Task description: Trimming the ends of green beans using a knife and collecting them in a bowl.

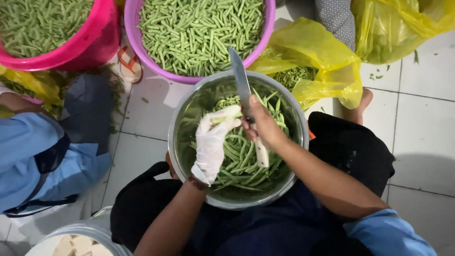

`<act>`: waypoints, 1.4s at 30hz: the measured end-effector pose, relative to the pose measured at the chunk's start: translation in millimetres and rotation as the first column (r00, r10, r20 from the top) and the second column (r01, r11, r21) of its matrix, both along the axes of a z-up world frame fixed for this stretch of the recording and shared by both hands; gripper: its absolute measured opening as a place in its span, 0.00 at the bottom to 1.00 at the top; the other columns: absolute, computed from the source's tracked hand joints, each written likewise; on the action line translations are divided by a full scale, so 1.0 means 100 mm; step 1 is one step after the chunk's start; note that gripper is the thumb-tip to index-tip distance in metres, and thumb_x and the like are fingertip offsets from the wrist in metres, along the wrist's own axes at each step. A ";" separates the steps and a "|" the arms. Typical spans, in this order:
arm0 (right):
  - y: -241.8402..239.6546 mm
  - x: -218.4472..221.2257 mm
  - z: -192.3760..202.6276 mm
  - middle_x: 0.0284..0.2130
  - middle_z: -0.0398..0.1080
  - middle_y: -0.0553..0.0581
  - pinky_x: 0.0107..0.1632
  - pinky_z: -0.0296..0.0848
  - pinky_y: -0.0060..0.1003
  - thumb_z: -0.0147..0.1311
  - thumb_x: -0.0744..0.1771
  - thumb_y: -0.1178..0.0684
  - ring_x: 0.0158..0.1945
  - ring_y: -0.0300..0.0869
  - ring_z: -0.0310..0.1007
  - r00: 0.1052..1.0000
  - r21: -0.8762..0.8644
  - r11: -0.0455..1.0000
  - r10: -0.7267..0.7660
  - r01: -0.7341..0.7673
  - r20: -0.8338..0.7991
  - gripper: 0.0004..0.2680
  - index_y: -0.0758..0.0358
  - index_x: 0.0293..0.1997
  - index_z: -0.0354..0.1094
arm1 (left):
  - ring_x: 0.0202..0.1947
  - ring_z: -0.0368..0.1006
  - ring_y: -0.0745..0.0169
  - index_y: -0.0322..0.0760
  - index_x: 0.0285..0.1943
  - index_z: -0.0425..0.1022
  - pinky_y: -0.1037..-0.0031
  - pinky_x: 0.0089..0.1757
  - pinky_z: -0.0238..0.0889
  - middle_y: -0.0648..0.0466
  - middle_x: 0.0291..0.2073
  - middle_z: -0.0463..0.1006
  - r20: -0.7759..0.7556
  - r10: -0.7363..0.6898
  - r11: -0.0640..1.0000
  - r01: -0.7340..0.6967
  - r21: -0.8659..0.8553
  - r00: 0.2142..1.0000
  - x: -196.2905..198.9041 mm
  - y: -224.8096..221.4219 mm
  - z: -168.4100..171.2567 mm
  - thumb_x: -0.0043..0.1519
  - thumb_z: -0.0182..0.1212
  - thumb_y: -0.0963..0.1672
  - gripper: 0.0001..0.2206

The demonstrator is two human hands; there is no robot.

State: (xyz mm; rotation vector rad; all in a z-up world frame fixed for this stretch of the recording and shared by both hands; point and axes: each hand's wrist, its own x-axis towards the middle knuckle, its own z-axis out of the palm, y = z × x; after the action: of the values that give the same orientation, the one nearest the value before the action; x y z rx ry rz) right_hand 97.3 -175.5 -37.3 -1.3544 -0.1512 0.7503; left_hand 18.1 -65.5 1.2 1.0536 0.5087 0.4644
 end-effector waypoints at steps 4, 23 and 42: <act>-0.20 0.14 -0.18 0.16 0.59 0.47 0.10 0.51 0.23 0.34 0.69 0.31 0.11 0.30 0.50 0.973 0.182 0.978 0.138 -0.104 -0.185 0.23 0.64 0.56 0.58 | 0.36 0.71 0.59 0.38 0.57 0.70 0.65 0.48 0.67 0.50 0.37 0.74 -0.359 -0.171 0.978 0.201 0.047 0.917 0.45 0.38 0.51 0.57 0.62 0.49 0.21; -0.50 0.00 0.61 0.14 0.56 0.52 0.11 0.57 0.28 0.26 0.70 0.30 0.08 0.34 0.51 0.977 0.078 0.978 0.186 -0.195 0.106 0.27 0.69 0.38 0.65 | 0.63 0.67 0.49 0.45 0.59 0.75 0.62 0.62 0.60 0.46 0.58 0.75 -0.729 -0.210 0.812 0.531 0.241 0.652 -0.09 0.37 -0.66 0.55 0.69 0.52 0.24; -0.17 -0.08 0.15 0.35 0.72 0.64 0.39 0.75 0.54 0.36 0.69 0.33 0.33 0.60 0.77 0.328 -0.682 0.730 0.632 0.054 0.702 0.18 0.51 0.60 0.54 | 0.41 0.76 0.63 0.45 0.47 0.81 0.69 0.46 0.73 0.52 0.40 0.82 -0.435 -0.195 0.905 0.332 0.266 0.879 0.03 0.34 -0.61 0.54 0.71 0.44 0.12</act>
State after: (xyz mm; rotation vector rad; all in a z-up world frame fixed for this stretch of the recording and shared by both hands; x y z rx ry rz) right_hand 89.0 -192.4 -21.9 -2.3368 -1.2360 0.2155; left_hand 20.8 -31.8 -59.8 1.5407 0.6465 0.0801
